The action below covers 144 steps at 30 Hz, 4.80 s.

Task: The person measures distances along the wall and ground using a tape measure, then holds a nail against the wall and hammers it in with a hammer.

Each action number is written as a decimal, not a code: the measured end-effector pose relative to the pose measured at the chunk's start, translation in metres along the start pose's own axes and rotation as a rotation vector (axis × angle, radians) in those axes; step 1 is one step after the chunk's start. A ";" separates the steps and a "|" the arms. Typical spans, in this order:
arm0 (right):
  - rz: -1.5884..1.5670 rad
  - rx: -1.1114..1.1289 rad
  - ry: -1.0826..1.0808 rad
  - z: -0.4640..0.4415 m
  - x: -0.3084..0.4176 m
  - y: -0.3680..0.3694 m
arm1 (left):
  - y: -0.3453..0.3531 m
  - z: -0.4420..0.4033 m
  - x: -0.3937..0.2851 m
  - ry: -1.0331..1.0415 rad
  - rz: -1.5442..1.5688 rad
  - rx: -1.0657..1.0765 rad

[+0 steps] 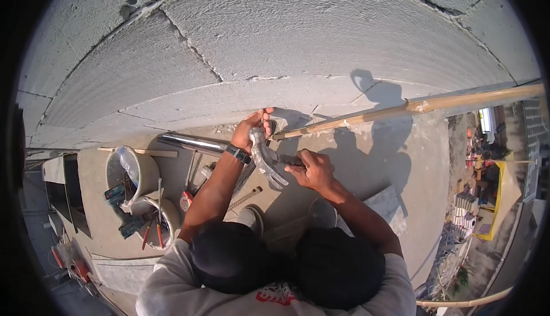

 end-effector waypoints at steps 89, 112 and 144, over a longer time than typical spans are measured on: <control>0.162 -0.027 0.019 -0.010 -0.016 0.007 | -0.016 -0.010 0.020 0.094 0.124 0.189; 0.266 0.199 0.338 -0.012 -0.021 0.015 | -0.014 -0.006 0.007 0.094 0.042 0.130; 0.225 0.160 0.385 -0.013 -0.018 0.022 | -0.007 0.019 0.004 0.074 0.154 0.133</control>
Point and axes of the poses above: each hand's wrist, its own z-axis away from the middle knuckle, its own y-axis out of the palm, x = y × z, the point moved 3 cm from there along -z, towards the middle knuckle, and after that the axes turned 5 degrees about y, right-handed, at the moved point
